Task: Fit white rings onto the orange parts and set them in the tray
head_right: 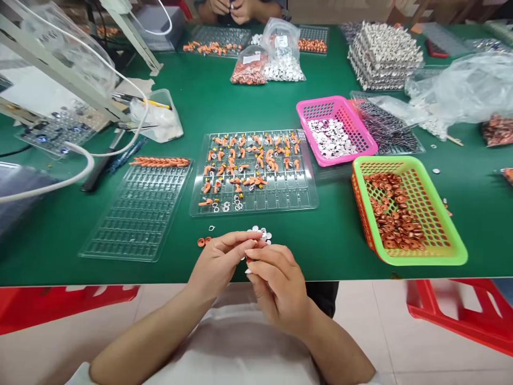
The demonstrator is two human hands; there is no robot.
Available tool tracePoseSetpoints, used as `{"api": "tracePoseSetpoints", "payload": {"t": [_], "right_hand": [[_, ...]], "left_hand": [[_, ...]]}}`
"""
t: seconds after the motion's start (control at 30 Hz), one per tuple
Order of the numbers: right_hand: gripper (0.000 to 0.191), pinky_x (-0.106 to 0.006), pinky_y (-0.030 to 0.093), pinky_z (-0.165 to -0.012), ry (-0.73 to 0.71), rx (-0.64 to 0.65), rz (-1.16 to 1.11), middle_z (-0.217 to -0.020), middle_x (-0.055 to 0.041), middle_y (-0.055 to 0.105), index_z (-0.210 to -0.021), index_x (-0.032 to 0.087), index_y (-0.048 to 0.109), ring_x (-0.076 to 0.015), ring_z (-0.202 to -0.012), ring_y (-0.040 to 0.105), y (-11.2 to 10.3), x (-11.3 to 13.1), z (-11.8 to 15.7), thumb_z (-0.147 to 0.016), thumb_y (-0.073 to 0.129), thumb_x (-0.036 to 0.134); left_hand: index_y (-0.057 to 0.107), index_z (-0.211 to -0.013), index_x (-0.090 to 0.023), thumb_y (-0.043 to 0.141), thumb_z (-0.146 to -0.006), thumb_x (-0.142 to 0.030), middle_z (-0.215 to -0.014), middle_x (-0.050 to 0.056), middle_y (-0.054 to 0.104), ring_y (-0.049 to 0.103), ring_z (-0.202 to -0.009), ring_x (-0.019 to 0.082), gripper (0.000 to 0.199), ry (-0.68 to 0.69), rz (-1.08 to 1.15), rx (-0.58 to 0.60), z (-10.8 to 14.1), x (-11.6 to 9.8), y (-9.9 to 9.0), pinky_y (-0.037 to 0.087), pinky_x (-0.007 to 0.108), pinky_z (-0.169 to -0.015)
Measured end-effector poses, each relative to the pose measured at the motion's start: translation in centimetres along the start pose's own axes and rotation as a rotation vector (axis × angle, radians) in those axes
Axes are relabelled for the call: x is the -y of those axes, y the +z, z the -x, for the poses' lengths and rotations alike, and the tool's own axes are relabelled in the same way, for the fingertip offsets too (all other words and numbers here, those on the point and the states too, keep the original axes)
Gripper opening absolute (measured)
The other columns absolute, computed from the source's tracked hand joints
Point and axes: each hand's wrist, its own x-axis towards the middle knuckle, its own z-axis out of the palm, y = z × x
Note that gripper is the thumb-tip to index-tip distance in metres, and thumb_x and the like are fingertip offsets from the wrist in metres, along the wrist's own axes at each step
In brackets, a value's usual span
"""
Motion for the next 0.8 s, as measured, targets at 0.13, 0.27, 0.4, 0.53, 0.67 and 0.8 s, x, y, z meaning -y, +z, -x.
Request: {"api": "tracePoseSetpoints", "payload": {"t": [0.13,0.27,0.4,0.53,0.67,0.8], "right_hand": [[0.041,-0.044,0.051,-0.092,0.064,-0.019,0.051,-0.119,-0.0101,0.068,-0.119,0.022,0.061,-0.0237,-0.109,0.063,-0.6,-0.2,0.4,-0.087,0.057,-0.003],[0.039,-0.044,0.052,-0.090,0.110,-0.024,0.051,-0.120,-0.0093,0.069,-0.117,0.023,0.061,-0.0240,-0.107,0.064,-1.1,-0.2,0.6,-0.087,0.058,-0.002],[0.035,-0.042,0.053,-0.085,0.137,0.027,-0.009,-0.112,-0.0080,0.071,-0.113,0.023,0.061,-0.0226,-0.100,0.066,-1.4,-0.2,0.4,-0.087,0.058,0.000],[0.030,-0.041,0.053,-0.085,0.197,0.081,-0.144,-0.108,-0.0066,0.071,-0.110,0.024,0.062,-0.0217,-0.098,0.066,-1.8,-0.5,0.2,-0.090,0.057,0.003],[0.019,-0.038,0.052,-0.085,0.402,0.027,-0.275,-0.105,-0.0055,0.069,-0.106,0.026,0.064,-0.0208,-0.098,0.064,-2.3,-0.5,0.3,-0.097,0.054,0.013],[0.014,-0.033,0.050,-0.078,0.541,0.020,-0.300,-0.096,-0.0037,0.066,-0.101,0.026,0.066,-0.0184,-0.089,0.062,-2.6,-0.5,0.4,-0.100,0.053,0.021]], "left_hand": [[0.080,-0.098,-0.021,0.072,-0.086,-0.027,-0.097,0.005,0.080,0.071,-0.078,0.013,0.016,0.004,0.008,0.028,0.0,0.3,0.0,0.058,0.019,-0.071],[0.080,-0.100,-0.021,0.075,-0.083,-0.026,-0.096,0.004,0.080,0.072,-0.077,0.013,0.018,-0.048,-0.025,0.048,0.2,-0.1,-0.4,0.060,0.021,-0.073],[0.078,-0.106,-0.020,0.078,-0.080,-0.022,-0.093,0.004,0.080,0.072,-0.081,0.015,0.026,-0.106,-0.097,0.126,0.2,-0.5,-0.9,0.060,0.025,-0.079],[0.079,-0.102,-0.019,0.077,-0.081,-0.020,-0.094,0.005,0.078,0.070,-0.081,0.015,0.021,-0.100,-0.136,0.225,0.1,-0.7,-1.3,0.059,0.024,-0.076],[0.079,-0.098,-0.019,0.079,-0.079,-0.020,-0.086,0.003,0.077,0.068,-0.078,0.013,0.019,-0.075,-0.101,0.192,0.3,-0.3,-1.3,0.058,0.022,-0.075],[0.078,-0.095,-0.019,0.083,-0.075,-0.020,-0.085,0.002,0.076,0.070,-0.077,0.013,0.021,-0.086,-0.061,0.133,0.6,0.4,-1.2,0.059,0.023,-0.076]]}}
